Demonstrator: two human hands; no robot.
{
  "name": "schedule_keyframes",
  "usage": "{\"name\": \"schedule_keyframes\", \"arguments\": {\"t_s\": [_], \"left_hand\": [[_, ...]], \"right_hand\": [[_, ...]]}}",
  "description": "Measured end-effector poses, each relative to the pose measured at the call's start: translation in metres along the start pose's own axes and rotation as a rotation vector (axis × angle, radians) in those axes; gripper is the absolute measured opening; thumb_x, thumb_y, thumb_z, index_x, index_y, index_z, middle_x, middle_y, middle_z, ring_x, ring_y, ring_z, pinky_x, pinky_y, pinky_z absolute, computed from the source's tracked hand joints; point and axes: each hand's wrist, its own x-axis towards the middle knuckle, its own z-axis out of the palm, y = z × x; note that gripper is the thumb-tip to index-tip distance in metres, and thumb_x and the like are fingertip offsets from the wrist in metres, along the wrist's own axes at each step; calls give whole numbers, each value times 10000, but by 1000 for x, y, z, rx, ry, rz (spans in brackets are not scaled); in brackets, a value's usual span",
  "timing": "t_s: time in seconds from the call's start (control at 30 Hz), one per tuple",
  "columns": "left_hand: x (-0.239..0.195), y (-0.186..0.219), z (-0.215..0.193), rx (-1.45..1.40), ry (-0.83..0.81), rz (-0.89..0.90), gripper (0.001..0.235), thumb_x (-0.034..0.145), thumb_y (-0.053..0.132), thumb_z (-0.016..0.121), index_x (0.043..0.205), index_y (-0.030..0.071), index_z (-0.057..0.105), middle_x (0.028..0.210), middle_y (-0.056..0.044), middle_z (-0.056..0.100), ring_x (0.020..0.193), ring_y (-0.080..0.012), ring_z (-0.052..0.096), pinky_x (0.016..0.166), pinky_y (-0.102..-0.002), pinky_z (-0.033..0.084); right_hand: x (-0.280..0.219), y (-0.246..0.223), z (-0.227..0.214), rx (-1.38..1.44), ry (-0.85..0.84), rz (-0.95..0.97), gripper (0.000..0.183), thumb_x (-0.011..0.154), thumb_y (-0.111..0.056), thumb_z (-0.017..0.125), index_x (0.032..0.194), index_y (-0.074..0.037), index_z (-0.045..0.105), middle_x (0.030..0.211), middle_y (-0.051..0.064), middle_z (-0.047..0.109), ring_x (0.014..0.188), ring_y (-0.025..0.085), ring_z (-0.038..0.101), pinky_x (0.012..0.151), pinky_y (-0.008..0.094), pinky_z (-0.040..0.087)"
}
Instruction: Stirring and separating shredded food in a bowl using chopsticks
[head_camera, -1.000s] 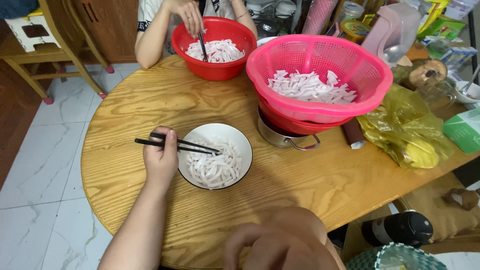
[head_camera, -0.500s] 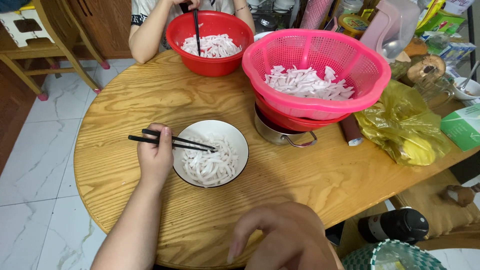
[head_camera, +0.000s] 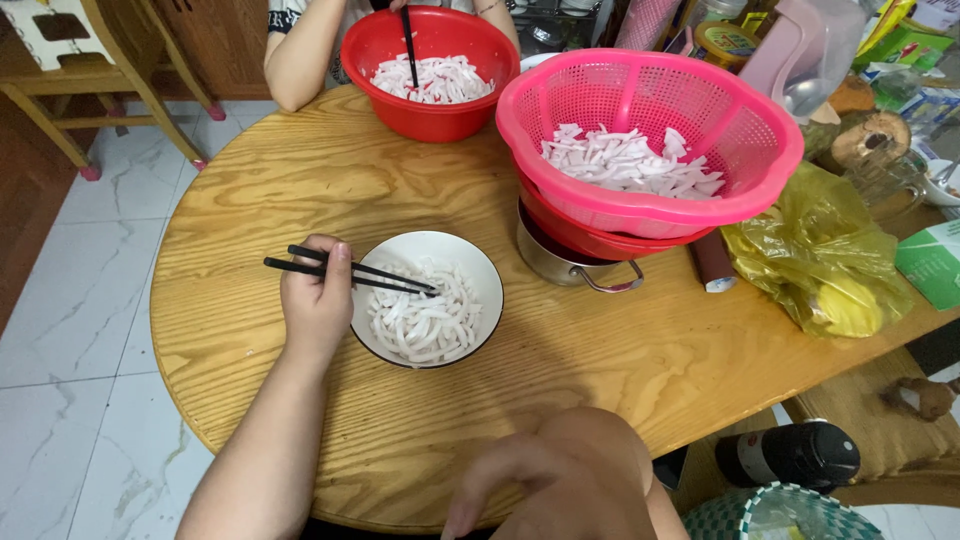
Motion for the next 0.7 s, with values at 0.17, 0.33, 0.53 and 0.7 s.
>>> {"name": "schedule_keyframes", "arguments": {"t_s": [0.17, 0.33, 0.53, 0.7], "left_hand": [[0, -1, 1, -17, 1, 8, 193, 1068, 217, 537, 910, 110, 564, 770, 19, 557, 734, -127, 533, 717, -295, 429], [1, -3, -1, -25, -14, 43, 156, 1055, 211, 555, 935, 111, 561, 742, 13, 557, 707, -137, 537, 717, -310, 441], [6, 8, -5, -47, -16, 167, 228, 1020, 229, 585, 830, 102, 587, 794, -32, 594, 763, -191, 567, 747, -349, 425], [11, 11, -9, -130, -43, 258, 260, 1029, 254, 589, 852, 73, 649, 739, -135, 582, 673, -301, 563, 651, -387, 451]], "right_hand": [[16, -38, 38, -484, 507, -182, 407, 1067, -509, 465, 1079, -132, 618, 1138, 36, 686, 902, 174, 688, 839, 311, 505], [27, -80, 45, -831, 834, -193, 406, 1050, -303, 448, 842, -121, 746, 850, -51, 773, 924, 217, 717, 787, 267, 618], [50, -69, -15, -1072, 673, 69, 358, 949, -235, 624, 1297, -148, 641, 1299, 90, 583, 1245, 291, 575, 1093, 404, 442], [64, 42, -87, -983, 979, 110, 618, 912, -163, 722, 1494, -216, 523, 1396, 142, 535, 1308, 423, 535, 1080, 542, 421]]}}
